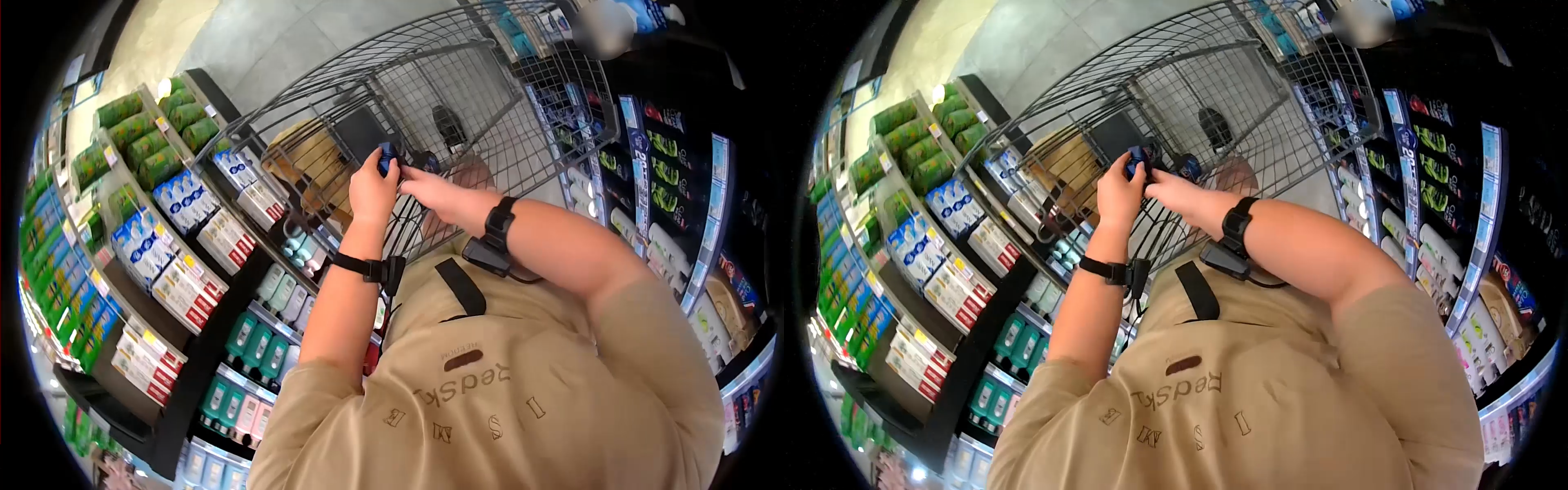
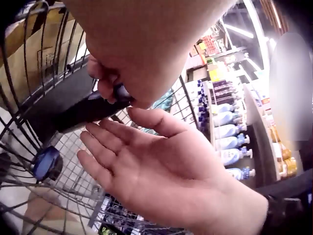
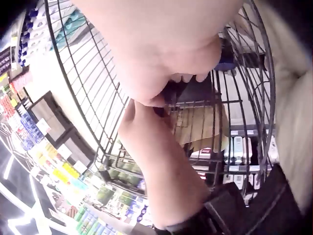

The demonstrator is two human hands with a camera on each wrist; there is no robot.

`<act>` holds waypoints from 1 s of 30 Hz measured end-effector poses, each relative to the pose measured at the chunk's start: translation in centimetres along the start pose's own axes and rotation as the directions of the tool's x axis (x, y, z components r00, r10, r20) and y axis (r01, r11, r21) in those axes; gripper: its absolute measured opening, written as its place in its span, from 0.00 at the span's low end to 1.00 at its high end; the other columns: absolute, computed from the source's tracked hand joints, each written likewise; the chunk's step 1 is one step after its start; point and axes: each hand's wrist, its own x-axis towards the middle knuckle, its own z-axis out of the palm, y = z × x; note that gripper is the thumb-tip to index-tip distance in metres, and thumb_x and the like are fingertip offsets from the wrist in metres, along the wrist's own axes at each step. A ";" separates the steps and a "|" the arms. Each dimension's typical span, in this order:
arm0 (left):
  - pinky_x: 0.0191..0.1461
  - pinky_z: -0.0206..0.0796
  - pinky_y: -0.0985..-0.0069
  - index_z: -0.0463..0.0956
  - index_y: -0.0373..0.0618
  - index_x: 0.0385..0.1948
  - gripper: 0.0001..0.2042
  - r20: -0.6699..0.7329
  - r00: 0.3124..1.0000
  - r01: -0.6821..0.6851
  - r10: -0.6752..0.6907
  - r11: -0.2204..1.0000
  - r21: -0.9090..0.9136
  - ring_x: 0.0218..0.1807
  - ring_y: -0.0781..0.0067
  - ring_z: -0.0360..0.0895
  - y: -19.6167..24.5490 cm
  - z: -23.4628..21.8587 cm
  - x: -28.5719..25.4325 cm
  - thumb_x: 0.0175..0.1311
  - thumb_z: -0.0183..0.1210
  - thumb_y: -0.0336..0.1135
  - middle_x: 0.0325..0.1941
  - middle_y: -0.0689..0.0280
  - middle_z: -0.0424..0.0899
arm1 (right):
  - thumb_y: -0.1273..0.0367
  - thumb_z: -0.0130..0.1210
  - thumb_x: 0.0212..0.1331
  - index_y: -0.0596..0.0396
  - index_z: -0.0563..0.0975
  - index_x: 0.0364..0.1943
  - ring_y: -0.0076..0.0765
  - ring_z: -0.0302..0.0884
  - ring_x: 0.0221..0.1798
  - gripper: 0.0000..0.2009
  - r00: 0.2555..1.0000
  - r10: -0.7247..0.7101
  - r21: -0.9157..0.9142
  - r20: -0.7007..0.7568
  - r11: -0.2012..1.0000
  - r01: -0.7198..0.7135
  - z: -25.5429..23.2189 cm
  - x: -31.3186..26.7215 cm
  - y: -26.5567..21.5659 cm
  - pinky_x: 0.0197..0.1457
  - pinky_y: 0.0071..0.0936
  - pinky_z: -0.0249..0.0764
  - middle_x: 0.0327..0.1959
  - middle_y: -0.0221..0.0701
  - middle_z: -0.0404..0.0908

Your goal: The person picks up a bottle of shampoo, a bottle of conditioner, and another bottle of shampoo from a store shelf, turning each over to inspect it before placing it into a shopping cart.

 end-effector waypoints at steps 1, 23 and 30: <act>0.51 0.78 0.57 0.81 0.40 0.57 0.24 0.053 0.997 0.047 -0.048 0.999 0.008 0.45 0.43 0.86 -0.3 0.8 0.6 0.65 0.62 0.47 0.41 0.43 0.87 | 0.67 0.52 0.63 0.57 0.55 0.79 0.44 0.51 0.81 0.38 1.000 -0.005 -0.015 -0.023 1.000 0.004 0.0 0.0 0.1 0.80 0.41 0.49 0.79 0.40 0.59; 0.61 0.73 0.57 0.75 0.35 0.61 0.27 0.346 0.894 0.215 -0.284 0.950 0.226 0.58 0.43 0.81 -3.8 10.0 4.1 0.68 0.60 0.47 0.55 0.42 0.83 | 0.66 0.52 0.64 0.63 0.58 0.76 0.47 0.54 0.81 0.36 0.986 0.113 -0.076 -0.119 0.990 -0.123 -7.3 2.2 3.4 0.79 0.37 0.54 0.79 0.44 0.58; 0.62 0.72 0.58 0.74 0.37 0.63 0.28 0.355 0.912 0.138 -0.206 0.968 0.208 0.59 0.45 0.81 -4.2 8.6 3.5 0.67 0.61 0.46 0.56 0.42 0.83 | 0.65 0.54 0.63 0.60 0.64 0.74 0.46 0.58 0.79 0.33 0.980 0.146 -0.102 -0.136 0.982 -0.160 -7.7 2.0 3.5 0.76 0.37 0.58 0.76 0.44 0.65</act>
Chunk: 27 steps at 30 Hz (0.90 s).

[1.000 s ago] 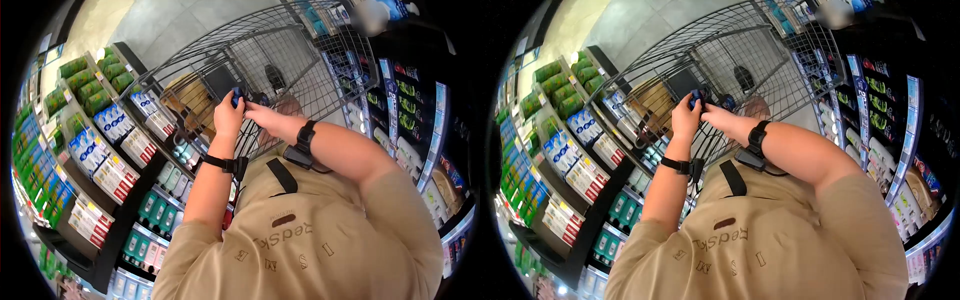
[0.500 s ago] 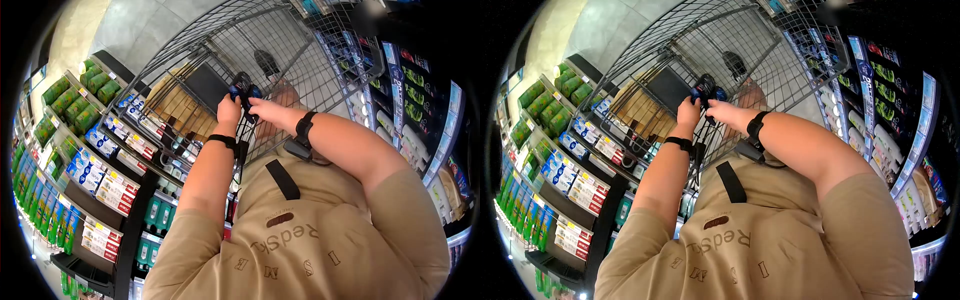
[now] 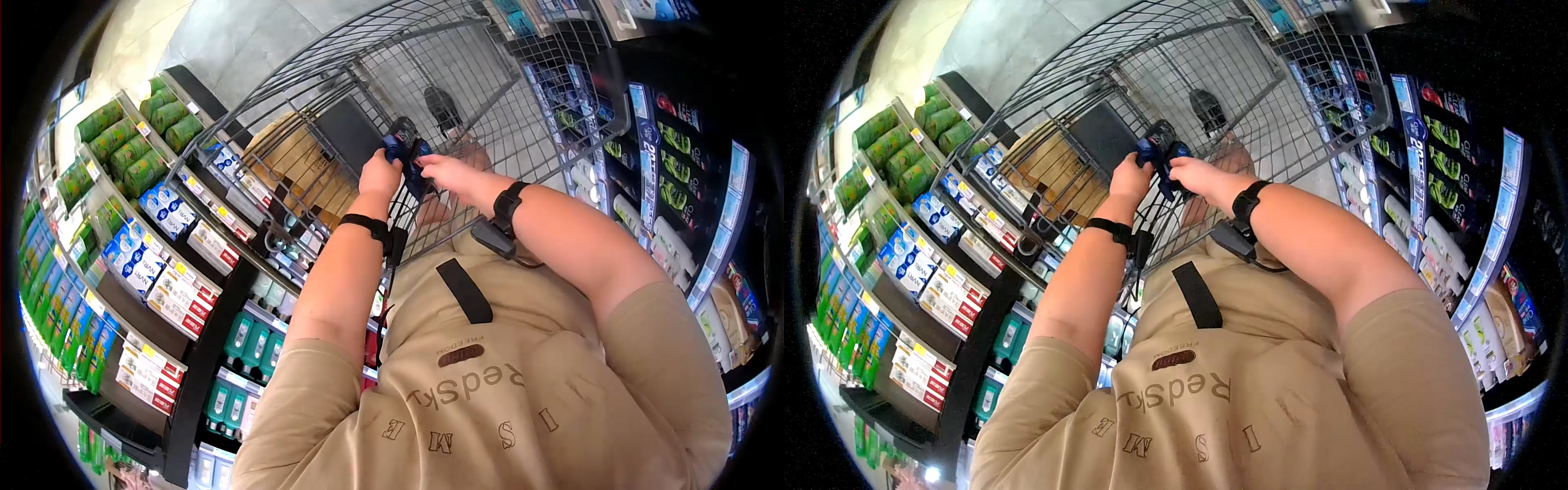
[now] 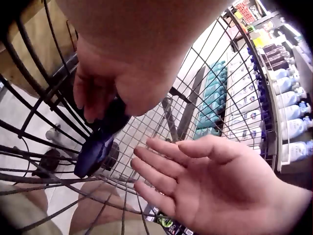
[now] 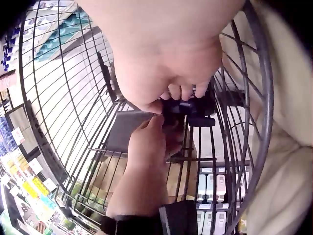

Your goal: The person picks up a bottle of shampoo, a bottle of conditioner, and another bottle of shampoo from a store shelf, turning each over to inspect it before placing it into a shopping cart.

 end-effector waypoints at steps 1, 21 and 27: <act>0.62 0.72 0.59 0.74 0.38 0.64 0.27 0.003 1.000 0.019 -0.019 0.999 -0.026 0.59 0.45 0.81 0.1 -0.4 -0.4 0.67 0.60 0.45 0.55 0.43 0.84 | 0.65 0.55 0.63 0.57 0.67 0.72 0.39 0.62 0.74 0.31 0.998 0.022 0.010 -0.051 1.000 -0.022 -0.2 -0.3 -0.1 0.73 0.35 0.61 0.72 0.38 0.69; 0.44 0.75 0.77 0.78 0.34 0.54 0.13 -0.902 0.368 -0.786 0.226 0.594 -0.172 0.40 0.72 0.83 -9.4 -25.0 -30.0 0.76 0.52 0.30 0.44 0.55 0.87 | 0.67 0.47 0.72 0.63 0.64 0.70 0.42 0.68 0.74 0.25 0.967 -0.166 0.103 -0.195 0.977 0.188 -3.1 -12.9 -5.1 0.75 0.38 0.65 0.71 0.45 0.70; 0.28 0.70 0.67 0.75 0.42 0.52 0.18 -0.943 -0.297 -0.909 0.151 0.256 0.328 0.28 0.60 0.78 -16.6 -30.1 -46.8 0.72 0.55 0.47 0.40 0.52 0.82 | 0.66 0.50 0.72 0.60 0.68 0.66 0.40 0.75 0.67 0.22 0.942 -0.211 0.038 -0.260 0.973 0.229 -3.3 -19.7 -3.9 0.69 0.36 0.71 0.65 0.40 0.76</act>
